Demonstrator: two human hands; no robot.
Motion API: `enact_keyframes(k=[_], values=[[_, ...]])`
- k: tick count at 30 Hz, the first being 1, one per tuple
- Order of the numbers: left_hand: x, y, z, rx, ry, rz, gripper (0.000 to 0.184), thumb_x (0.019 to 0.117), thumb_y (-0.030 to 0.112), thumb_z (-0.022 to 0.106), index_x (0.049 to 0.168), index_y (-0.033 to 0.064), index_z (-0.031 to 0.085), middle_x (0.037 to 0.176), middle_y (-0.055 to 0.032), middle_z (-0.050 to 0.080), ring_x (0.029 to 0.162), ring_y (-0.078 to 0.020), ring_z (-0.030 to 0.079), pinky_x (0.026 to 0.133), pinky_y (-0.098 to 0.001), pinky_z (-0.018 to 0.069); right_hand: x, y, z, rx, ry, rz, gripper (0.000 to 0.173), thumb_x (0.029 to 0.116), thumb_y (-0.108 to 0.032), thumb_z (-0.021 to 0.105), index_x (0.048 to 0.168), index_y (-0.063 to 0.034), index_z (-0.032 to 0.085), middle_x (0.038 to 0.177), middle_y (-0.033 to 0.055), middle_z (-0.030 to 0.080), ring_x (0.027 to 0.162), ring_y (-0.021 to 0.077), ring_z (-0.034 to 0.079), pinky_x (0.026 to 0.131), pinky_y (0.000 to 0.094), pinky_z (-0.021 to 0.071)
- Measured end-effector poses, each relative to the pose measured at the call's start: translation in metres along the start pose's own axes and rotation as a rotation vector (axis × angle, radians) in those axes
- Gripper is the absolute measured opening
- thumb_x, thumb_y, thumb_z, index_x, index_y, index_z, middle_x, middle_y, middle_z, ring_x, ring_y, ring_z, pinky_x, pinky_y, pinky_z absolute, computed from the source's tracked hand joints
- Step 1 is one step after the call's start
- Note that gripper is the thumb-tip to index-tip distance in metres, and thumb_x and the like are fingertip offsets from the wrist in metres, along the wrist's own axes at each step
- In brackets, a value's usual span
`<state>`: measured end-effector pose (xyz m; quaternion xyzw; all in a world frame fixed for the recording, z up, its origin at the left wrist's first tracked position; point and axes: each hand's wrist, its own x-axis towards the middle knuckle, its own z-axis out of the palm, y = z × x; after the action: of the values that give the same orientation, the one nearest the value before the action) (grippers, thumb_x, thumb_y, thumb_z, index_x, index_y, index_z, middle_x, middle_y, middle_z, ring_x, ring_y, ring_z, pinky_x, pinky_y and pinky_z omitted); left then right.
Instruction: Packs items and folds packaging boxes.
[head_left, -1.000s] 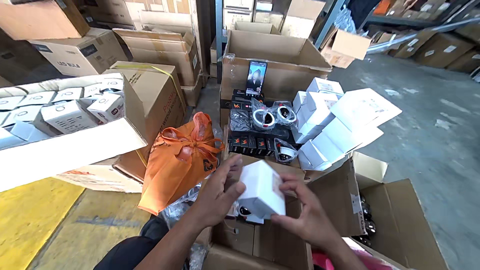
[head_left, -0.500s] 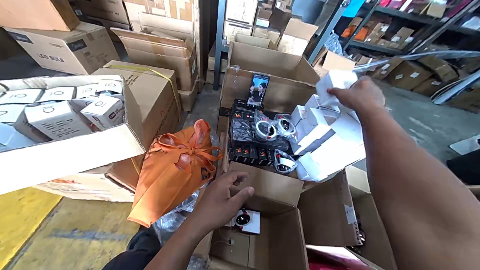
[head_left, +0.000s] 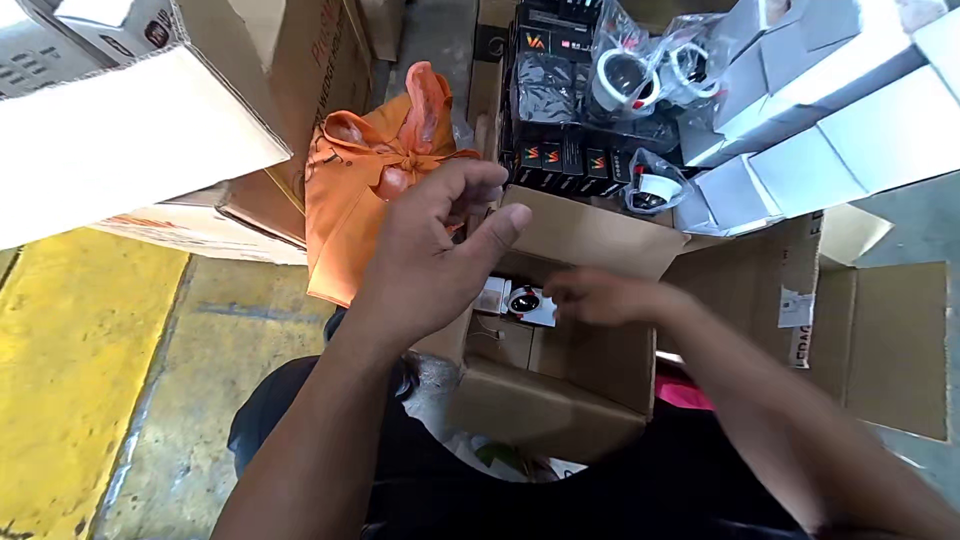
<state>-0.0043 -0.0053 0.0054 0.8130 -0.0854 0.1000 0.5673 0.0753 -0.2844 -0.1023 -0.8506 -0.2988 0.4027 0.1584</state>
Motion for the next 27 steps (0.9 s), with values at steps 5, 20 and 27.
enact_keyframes(k=[5,20,27], values=[[0.001,-0.002,0.007,0.075,-0.063,-0.04,0.036,0.1009,0.031,0.065,0.129,0.0087,0.063,0.115,-0.0046,0.069,0.101,-0.0122,0.07,0.085,-0.0317,0.0615,0.096,0.067,0.129,-0.301,0.019,0.334,0.064,0.0814,-0.015,0.076,0.139,0.0014,0.054,0.142,0.031,0.051,0.129,0.0529,0.05,0.094,0.0726,0.0451],[0.006,-0.021,-0.001,0.504,-0.003,-0.022,0.046,0.0985,0.05,0.061,0.132,0.0182,0.067,0.121,-0.0021,0.07,0.111,-0.02,0.066,0.091,-0.0502,0.0558,0.033,-0.019,-0.059,0.362,1.19,0.098,0.062,0.1043,-0.048,0.047,0.132,0.0077,0.052,0.125,0.0267,0.059,0.111,0.0361,0.062,0.092,0.0561,0.0529],[0.009,-0.024,0.005,0.51,-0.036,-0.071,0.047,0.0964,0.051,0.065,0.129,0.017,0.067,0.117,-0.0029,0.07,0.105,-0.0211,0.067,0.088,-0.0517,0.0566,0.058,0.007,-0.158,0.67,1.065,0.538,0.061,0.0962,-0.058,0.052,0.099,0.0006,0.067,0.085,0.0168,0.064,0.073,0.031,0.062,0.068,0.0572,0.0507]])
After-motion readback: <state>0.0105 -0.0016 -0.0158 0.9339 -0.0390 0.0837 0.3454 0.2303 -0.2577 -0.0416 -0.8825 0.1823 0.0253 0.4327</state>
